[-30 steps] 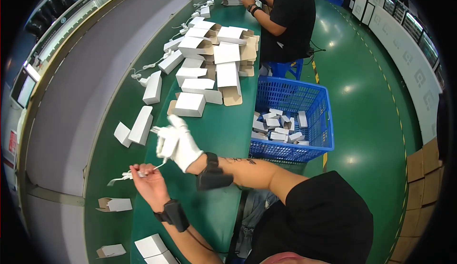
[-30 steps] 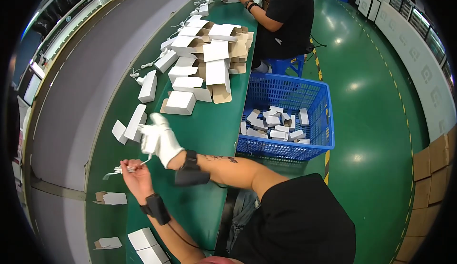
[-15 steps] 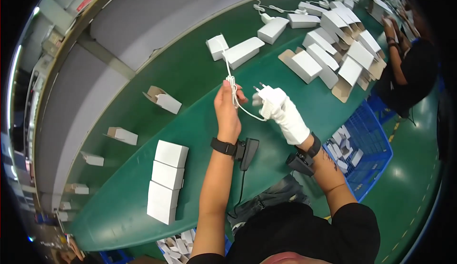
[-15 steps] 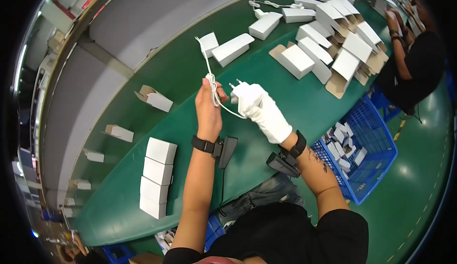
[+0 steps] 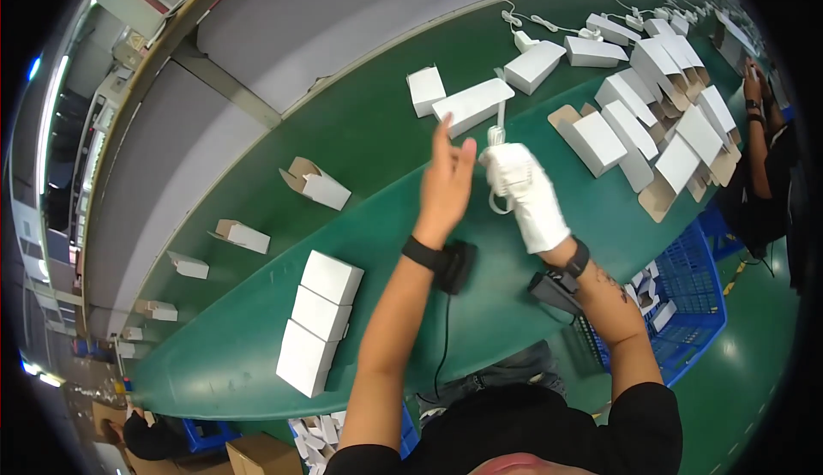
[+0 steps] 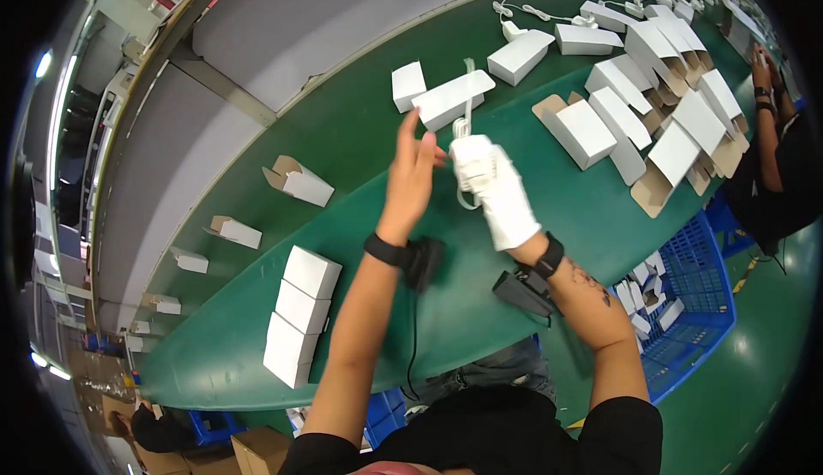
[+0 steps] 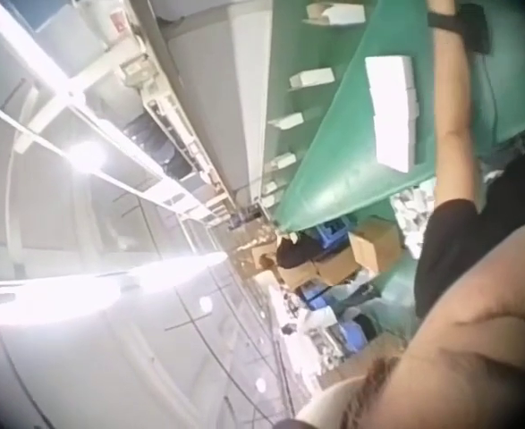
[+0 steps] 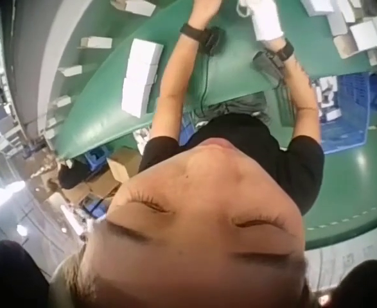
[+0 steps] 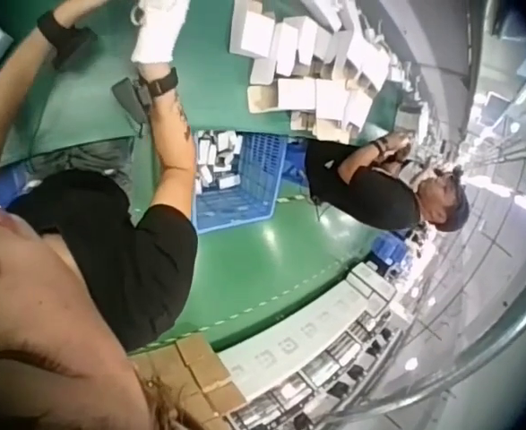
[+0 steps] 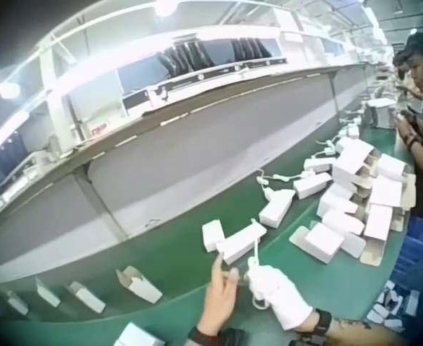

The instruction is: The person picks up a white power adapter and a white box, places the adapter inside the box, and sets the box on the table, repeating the process several times.

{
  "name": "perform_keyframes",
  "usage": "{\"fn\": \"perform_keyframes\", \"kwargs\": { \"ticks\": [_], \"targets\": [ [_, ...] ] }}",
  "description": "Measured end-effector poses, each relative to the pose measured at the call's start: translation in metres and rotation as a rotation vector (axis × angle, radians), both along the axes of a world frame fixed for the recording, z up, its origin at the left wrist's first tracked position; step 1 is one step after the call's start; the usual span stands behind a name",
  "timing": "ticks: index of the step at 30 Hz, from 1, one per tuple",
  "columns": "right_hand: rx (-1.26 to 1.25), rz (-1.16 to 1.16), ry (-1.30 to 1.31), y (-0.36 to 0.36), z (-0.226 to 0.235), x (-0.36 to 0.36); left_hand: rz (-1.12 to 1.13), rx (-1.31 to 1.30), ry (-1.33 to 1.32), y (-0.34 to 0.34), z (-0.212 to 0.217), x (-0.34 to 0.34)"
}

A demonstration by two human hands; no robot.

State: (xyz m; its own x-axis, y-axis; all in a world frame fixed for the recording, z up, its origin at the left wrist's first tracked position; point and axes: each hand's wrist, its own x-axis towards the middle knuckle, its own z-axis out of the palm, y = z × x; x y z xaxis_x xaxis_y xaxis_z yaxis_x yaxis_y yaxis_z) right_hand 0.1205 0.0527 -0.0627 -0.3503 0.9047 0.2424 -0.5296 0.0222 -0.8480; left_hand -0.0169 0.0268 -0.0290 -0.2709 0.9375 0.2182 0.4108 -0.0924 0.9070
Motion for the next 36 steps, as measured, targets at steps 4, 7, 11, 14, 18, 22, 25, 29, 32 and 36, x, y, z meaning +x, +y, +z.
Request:
{"fn": "perform_keyframes", "kwargs": {
  "ticks": [4, 7, 11, 14, 18, 22, 25, 29, 32, 36],
  "targets": [
    [-0.038, -0.013, 0.014, 0.011, 0.042, 0.023, 0.260, -0.076, 0.271, 0.064, 0.003, -0.077],
    [-0.042, 0.156, -0.048, 0.016, 0.029, 0.041, 0.775, -0.194, 0.987, 0.123, -0.004, -0.096],
    [-0.100, 0.128, -0.232, 0.009, 0.034, 0.062, 0.383, -0.702, 0.726, 0.171, 0.001, -0.090],
    [-0.132, 0.156, -0.104, -0.006, 0.045, 0.054, 0.407, -0.727, 0.645, 0.169, -0.016, -0.161],
    [-0.148, 0.142, -0.237, -0.003, 0.067, 0.074, 0.241, -0.597, 0.871, 0.146, 0.011, -0.169],
    [-0.091, 0.329, -0.186, 0.005, 0.068, 0.089, 0.110, -0.212, 1.319, 0.082, 0.051, -0.128],
    [-0.046, 0.437, -0.284, 0.012, 0.062, 0.088, 0.026, -0.152, 1.265, 0.037, 0.080, -0.108],
    [0.129, 0.502, -0.455, 0.019, 0.057, 0.075, -0.113, -0.060, 1.204, -0.006, 0.095, -0.086],
    [0.240, 0.492, -0.566, 0.018, 0.064, 0.075, -0.241, -0.044, 1.113, -0.029, 0.100, -0.061],
    [0.930, 0.239, -0.845, 0.006, 0.086, 0.069, -0.506, -0.029, 0.829, -0.036, 0.073, -0.024]
  ]
}}
